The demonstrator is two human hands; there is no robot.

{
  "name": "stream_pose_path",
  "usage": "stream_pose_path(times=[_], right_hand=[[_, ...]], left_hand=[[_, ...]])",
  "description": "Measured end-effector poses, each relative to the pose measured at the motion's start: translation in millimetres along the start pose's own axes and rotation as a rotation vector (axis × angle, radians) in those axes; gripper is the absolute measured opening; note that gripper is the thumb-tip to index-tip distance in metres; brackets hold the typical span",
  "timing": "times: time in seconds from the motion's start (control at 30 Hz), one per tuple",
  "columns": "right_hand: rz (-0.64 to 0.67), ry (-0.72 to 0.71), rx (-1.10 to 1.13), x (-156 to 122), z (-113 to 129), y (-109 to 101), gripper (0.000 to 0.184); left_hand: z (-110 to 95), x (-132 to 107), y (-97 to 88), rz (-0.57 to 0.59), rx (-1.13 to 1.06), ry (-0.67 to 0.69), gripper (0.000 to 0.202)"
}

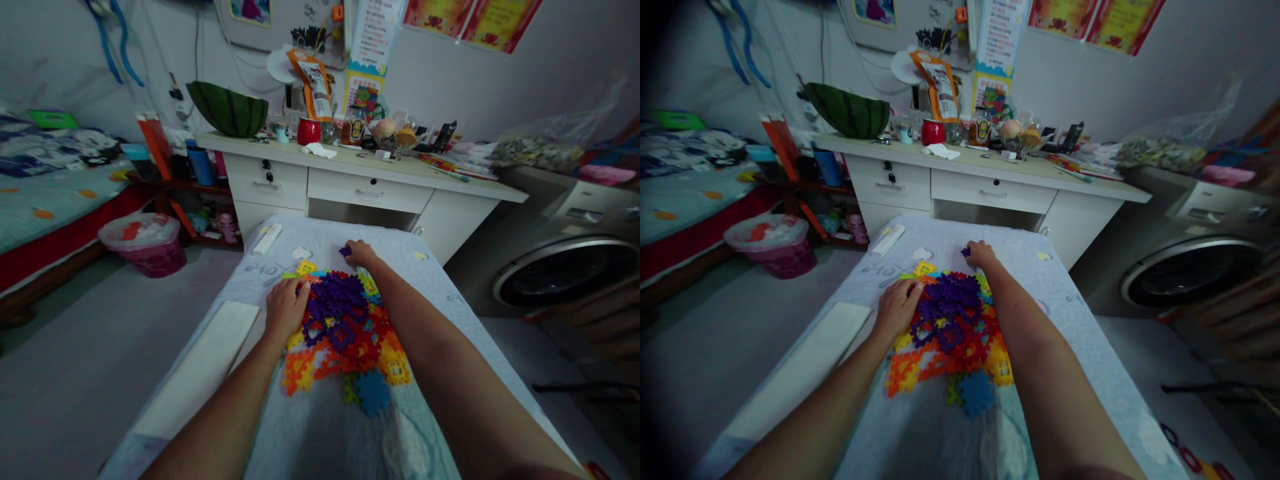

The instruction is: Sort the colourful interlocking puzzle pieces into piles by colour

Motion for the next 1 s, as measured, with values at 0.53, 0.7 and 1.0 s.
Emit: stream_pose_path(times=[0.53, 0.7, 1.0], right_hand=[[0.117, -0.158, 0.612, -72.7, -1.4, -22.6, 0.054], [0.212, -0.476, 0.637, -131.8, 43.0, -42.1, 0.072], [0.012, -0.543, 0.337, -181.4, 60.6, -31.8, 0.052]], left_hand=[[0.1, -1.0, 0.9, -0.009, 0.003, 0.016, 0.032], [-1.6, -1.6, -0.4, -0.020, -0.013, 0.032, 0.034], [-41.8, -12.7, -14.4, -0.069, 0.136, 0.208, 0.033]])
Point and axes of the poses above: each hand's wrist, its own x-axis towards the middle knuckle, its own y-axis out of the palm, z = x × y, the point moved 10 cm from there along x, towards the middle knuckle, and after that the axes turned 12 degrees about -x, right-handed, at the moved point
